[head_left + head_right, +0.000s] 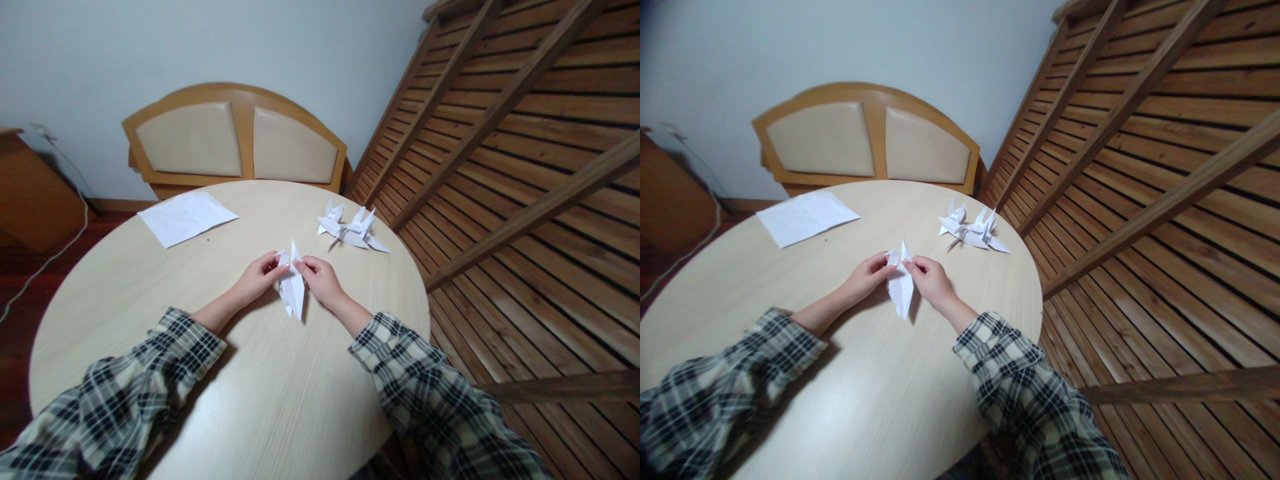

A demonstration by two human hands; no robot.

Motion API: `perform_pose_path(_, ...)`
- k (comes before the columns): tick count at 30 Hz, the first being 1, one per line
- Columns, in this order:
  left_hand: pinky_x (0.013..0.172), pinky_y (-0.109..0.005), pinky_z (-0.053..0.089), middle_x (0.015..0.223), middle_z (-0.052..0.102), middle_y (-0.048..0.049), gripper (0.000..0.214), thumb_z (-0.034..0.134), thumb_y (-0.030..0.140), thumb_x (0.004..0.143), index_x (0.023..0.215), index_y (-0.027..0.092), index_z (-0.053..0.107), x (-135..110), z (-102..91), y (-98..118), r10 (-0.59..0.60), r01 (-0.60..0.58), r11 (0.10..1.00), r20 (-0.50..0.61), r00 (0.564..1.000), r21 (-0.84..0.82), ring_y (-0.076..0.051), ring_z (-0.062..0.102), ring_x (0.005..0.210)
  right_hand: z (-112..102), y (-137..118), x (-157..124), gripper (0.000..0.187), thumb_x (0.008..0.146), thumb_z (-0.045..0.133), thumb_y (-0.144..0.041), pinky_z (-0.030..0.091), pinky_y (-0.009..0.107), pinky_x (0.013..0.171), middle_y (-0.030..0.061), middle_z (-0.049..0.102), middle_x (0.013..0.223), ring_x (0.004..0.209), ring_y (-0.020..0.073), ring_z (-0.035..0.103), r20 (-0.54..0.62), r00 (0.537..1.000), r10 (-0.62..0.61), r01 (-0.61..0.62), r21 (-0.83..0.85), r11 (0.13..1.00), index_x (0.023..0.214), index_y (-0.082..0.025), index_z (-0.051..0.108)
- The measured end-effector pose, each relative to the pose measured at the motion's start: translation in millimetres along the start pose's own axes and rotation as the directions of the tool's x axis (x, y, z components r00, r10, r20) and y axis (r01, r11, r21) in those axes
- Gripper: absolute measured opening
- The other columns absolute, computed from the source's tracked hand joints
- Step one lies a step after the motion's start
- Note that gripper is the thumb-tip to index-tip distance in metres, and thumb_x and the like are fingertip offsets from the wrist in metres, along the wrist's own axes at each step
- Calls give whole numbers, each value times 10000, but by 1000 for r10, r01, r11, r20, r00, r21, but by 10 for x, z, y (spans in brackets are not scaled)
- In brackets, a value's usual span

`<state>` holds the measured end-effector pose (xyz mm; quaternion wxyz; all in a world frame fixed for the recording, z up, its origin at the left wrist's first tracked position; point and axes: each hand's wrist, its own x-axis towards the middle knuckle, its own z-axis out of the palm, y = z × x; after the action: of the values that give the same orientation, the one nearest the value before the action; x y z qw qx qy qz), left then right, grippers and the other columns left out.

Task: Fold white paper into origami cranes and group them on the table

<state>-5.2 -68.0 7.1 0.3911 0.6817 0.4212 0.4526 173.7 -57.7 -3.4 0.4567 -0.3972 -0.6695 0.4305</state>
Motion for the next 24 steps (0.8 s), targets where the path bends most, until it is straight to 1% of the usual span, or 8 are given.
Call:
perform_pose_path(3,651,-285,439,785,621,-26,309,669,451,796,881,155,637,-2,9,8,-2,0,1000,96,995,16,-166,547,715,-1,-12,3,399,872,584,-542,365,290,600,-12,485,636,634,149,453,-31,999,-37,38,12,999,654,-211,541)
perform_pose_path(5,628,-274,418,746,610,-21,314,648,463,816,832,150,645,-12,4,20,-9,2,999,132,991,48,-157,526,688,-4,-24,3,395,883,584,-528,374,289,604,-11,490,635,634,149,458,-42,997,-59,59,7,998,652,-210,541)
perform_pose_path(8,580,-263,372,664,571,-12,351,612,477,846,734,146,637,-32,-11,26,-22,9,995,132,991,96,-138,480,625,-8,-28,4,378,880,595,-507,376,288,608,-11,500,639,633,148,465,-42,997,-63,63,-5,998,651,-210,544)
perform_pose_path(11,562,-258,358,649,573,-11,362,612,477,849,717,141,641,-48,-18,18,-26,12,994,129,991,107,-127,466,595,-8,-10,11,327,850,630,-487,386,284,619,-11,540,663,654,149,489,-36,999,-35,36,16,999,689,-208,574)
perform_pose_path(14,553,-253,368,652,586,-14,359,619,474,844,717,139,640,-57,-13,11,-32,19,996,152,988,86,-123,473,584,-6,11,22,288,825,661,-472,406,284,644,-11,574,705,686,151,512,-18,1000,-26,27,66,997,737,-205,598)
perform_pose_path(20,560,-253,388,672,602,-25,355,628,465,852,725,134,650,-65,-8,13,-22,3,995,184,983,102,-127,501,600,5,33,37,333,803,679,-469,360,280,613,-34,482,636,628,132,452,-34,999,17,-13,122,992,656,-209,532)
perform_pose_path(24,555,-251,386,675,605,-25,349,628,461,856,733,135,653,-67,-8,-1,-13,-4,995,181,983,97,-127,502,603,15,22,28,339,784,689,-500,330,264,561,-40,451,618,598,125,414,-20,998,66,-61,186,981,673,-214,544)
